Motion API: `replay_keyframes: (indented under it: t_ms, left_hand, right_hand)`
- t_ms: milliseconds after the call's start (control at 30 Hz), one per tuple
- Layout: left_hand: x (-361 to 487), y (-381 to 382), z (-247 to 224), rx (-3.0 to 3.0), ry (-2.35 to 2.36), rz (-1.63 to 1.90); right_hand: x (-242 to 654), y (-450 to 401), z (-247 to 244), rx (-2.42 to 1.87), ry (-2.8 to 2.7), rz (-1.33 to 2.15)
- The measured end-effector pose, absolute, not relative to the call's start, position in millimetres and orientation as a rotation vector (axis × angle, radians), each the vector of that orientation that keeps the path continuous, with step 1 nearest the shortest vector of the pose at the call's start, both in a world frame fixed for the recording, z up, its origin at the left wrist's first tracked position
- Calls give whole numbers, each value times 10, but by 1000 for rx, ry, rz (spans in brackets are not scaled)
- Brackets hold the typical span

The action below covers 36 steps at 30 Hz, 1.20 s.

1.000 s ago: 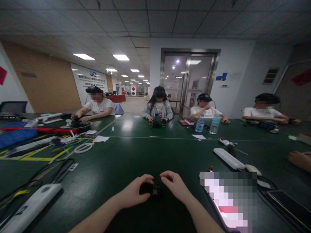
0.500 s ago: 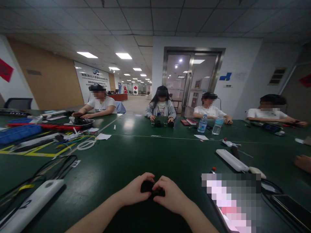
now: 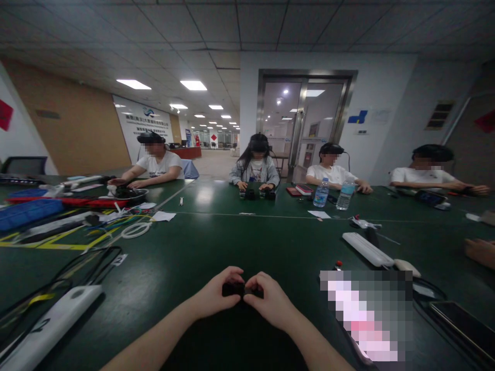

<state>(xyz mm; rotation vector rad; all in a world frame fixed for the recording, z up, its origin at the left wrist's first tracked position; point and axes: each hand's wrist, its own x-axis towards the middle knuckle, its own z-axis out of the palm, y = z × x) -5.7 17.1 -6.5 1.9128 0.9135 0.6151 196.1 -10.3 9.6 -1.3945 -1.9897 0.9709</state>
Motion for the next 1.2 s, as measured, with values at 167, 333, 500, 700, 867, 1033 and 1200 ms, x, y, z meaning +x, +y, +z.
replay_keyframes:
  t_ms: [167,333,500,700,867,1033,1200]
  left_hand:
    - [-66,156,-63,1950,911,587]
    - [-57,126,12,1976,938,542]
    - [-67,120,34,1982,996,516]
    - [-68,106,73,1966,1013,495]
    - [-59,87,123,2007,1020,477]
    - [-70,114,50,2051,1023,498]
    - [-82,127,23,2064,1022,487]
  right_hand:
    - [1959,-103,64,-1366,-1993,1018]
    - [2059,17,11,-1332,-1644,1018]
    - [2269,218,-132,-1371,-981,1173]
    - [2355,281,-204,-1255,-689,1377]
    - [2364,265,-152,-1233,-653,1410]
    - [2375,264,-124,-1201,-593,1447]
    - [2372,260,-113,-1182,-578,1460]
